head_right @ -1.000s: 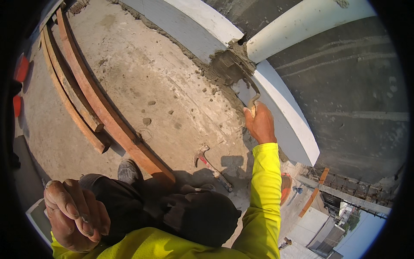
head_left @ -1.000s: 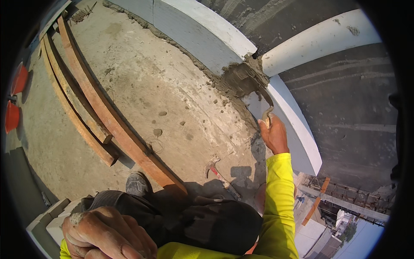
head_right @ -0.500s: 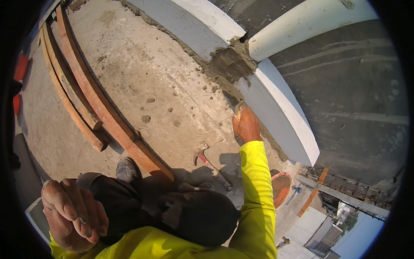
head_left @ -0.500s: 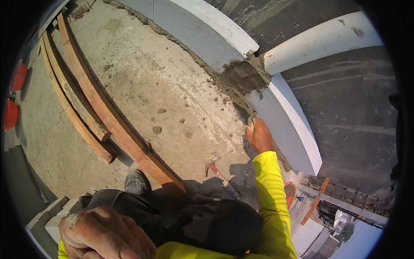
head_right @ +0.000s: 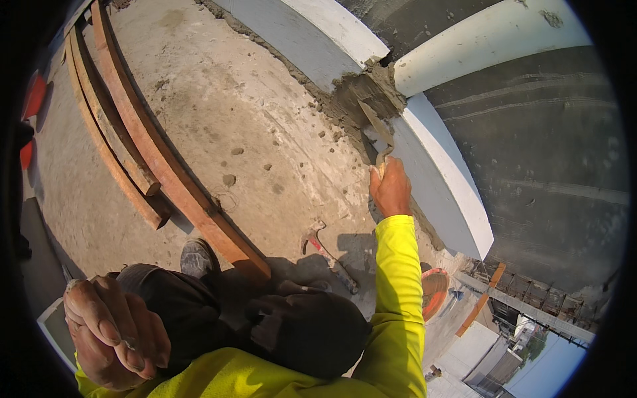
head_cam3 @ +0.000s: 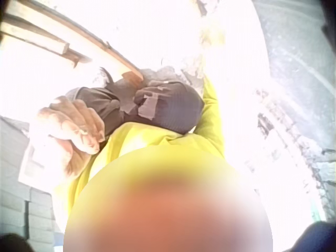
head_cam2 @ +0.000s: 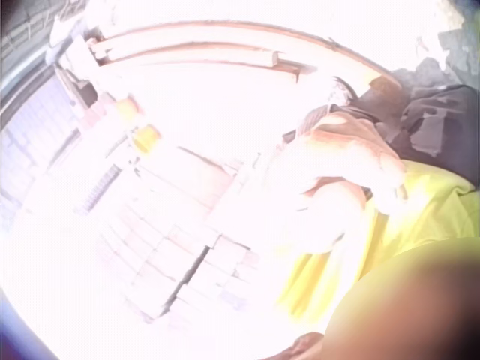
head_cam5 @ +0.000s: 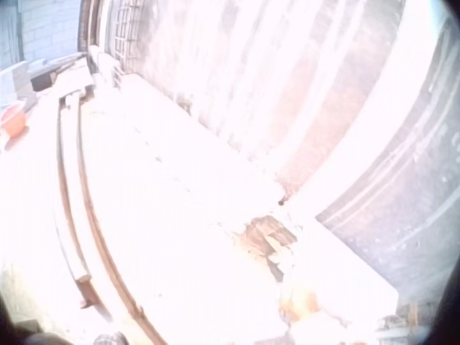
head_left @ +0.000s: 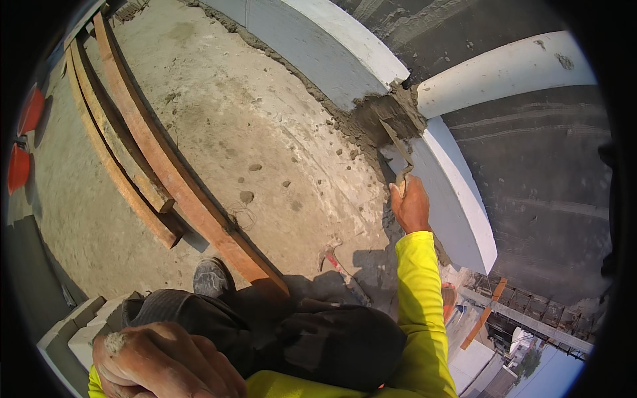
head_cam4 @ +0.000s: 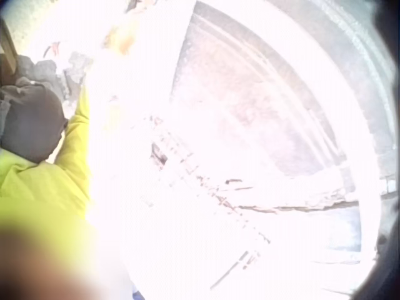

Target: The person scoops mortar from a bucket with a trowel, spreads it along a concrete base, and sets a white block in place. They tap the block with a hammer to level it, measure the gap with a tape measure, then fill the joint with more mortar and smooth it.

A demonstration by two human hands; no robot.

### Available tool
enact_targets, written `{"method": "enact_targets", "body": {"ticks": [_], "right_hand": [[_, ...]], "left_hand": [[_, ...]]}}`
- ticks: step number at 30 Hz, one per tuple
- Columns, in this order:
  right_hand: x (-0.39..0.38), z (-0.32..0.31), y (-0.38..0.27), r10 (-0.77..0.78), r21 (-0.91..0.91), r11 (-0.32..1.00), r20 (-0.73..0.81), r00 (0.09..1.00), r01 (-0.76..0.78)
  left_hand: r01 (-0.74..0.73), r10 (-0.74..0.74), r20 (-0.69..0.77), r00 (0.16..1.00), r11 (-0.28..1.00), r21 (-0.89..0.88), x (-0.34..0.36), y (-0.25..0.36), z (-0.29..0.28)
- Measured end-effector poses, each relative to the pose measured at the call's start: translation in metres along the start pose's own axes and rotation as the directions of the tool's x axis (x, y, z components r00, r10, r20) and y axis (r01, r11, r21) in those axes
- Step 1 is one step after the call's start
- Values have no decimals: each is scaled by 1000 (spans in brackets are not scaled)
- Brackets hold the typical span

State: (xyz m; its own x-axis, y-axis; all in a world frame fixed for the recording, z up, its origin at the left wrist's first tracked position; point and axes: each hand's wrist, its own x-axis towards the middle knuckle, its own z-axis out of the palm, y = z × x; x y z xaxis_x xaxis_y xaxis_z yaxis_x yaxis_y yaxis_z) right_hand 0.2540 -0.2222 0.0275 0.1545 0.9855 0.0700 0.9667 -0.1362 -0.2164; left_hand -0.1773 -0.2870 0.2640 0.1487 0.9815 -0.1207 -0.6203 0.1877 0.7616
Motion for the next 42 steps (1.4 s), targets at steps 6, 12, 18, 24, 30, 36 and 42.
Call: {"method": "enact_targets", "body": {"ticks": [6, 12, 18, 24, 30, 36, 42], "right_hand": [[15, -31, -11, -63, 51, 997, -64, 996, 66], [27, -56, -21, 59, 224, 972, 29, 998, -64], [22, -16, -28, -91, -47, 994, 85, 992, 95], [32, -2, -41, 28, -108, 994, 104, 994, -17], [36, -32, -52, 23, -68, 998, 51, 998, -20], [47, -64, -45, 26, 74, 997, 61, 998, -30], [56, -77, -29, 74, 271, 957, 119, 990, -104]], "left_hand": [[-7, 7, 3, 1000, 1000, 17, 3, -2, 0], [5, -5, -18, 1000, 1000, -3, -4, 1, -3], [25, -21, 144, 989, 999, -26, 4, -2, -11], [142, -133, 109, 985, 986, -86, 7, 9, 3], [102, -62, 292, 954, 987, -124, 16, -3, -13], [143, -115, 191, 975, 980, -140, 5, 0, -9], [118, -65, 346, 936, 984, -135, 13, -10, -29]]}}
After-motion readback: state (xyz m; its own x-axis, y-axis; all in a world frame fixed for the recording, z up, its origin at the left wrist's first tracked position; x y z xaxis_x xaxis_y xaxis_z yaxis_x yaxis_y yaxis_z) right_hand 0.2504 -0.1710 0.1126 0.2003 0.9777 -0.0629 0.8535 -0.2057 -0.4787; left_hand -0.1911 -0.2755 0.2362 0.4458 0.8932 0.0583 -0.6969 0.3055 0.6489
